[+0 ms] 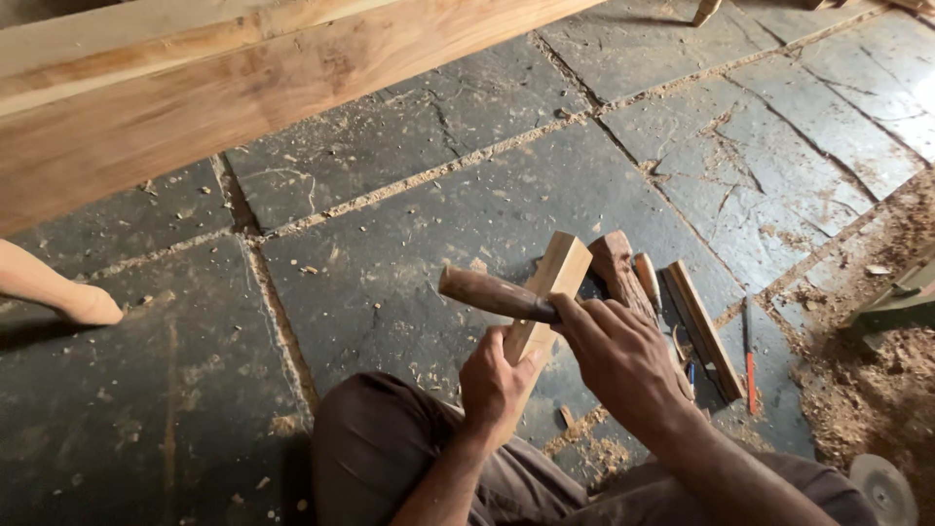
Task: The person assembles a cross-shaped wooden joint, using a mallet to hammer pieces together and an angle grinder to smooth edges.
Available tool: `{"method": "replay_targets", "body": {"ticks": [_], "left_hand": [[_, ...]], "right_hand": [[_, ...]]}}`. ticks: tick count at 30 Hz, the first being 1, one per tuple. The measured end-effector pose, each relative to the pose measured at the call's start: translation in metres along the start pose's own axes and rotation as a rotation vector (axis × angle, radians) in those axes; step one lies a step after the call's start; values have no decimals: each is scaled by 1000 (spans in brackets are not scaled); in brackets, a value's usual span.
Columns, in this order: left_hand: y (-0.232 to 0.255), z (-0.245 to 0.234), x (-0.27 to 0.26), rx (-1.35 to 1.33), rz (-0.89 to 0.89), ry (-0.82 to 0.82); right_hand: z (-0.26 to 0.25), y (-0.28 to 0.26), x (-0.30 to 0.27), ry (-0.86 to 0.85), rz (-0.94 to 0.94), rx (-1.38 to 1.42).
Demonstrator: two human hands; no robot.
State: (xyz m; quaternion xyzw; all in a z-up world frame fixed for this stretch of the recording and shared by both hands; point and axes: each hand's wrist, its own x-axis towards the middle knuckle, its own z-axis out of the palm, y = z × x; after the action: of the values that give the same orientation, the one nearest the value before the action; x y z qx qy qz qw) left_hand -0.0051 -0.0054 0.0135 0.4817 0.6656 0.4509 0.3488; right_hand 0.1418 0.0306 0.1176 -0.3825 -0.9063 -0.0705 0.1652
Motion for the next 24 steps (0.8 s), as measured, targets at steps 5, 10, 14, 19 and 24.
{"method": "replay_targets", "body": {"ticks": [5, 10, 14, 19, 24], "left_hand": [[-15, 8, 7, 24, -89, -59], [-32, 18, 7, 44, -76, -73], [-33, 22, 12, 77, -32, -46], [-37, 22, 15, 119, -60, -63], [-45, 27, 14, 125, -3, -54]], "right_hand": [[14, 8, 2, -311, 80, -144], [27, 11, -8, -60, 81, -15], [29, 14, -10, -379, 178, -124], [36, 12, -13, -196, 130, -5], [37, 15, -14, -141, 122, -5]]}}
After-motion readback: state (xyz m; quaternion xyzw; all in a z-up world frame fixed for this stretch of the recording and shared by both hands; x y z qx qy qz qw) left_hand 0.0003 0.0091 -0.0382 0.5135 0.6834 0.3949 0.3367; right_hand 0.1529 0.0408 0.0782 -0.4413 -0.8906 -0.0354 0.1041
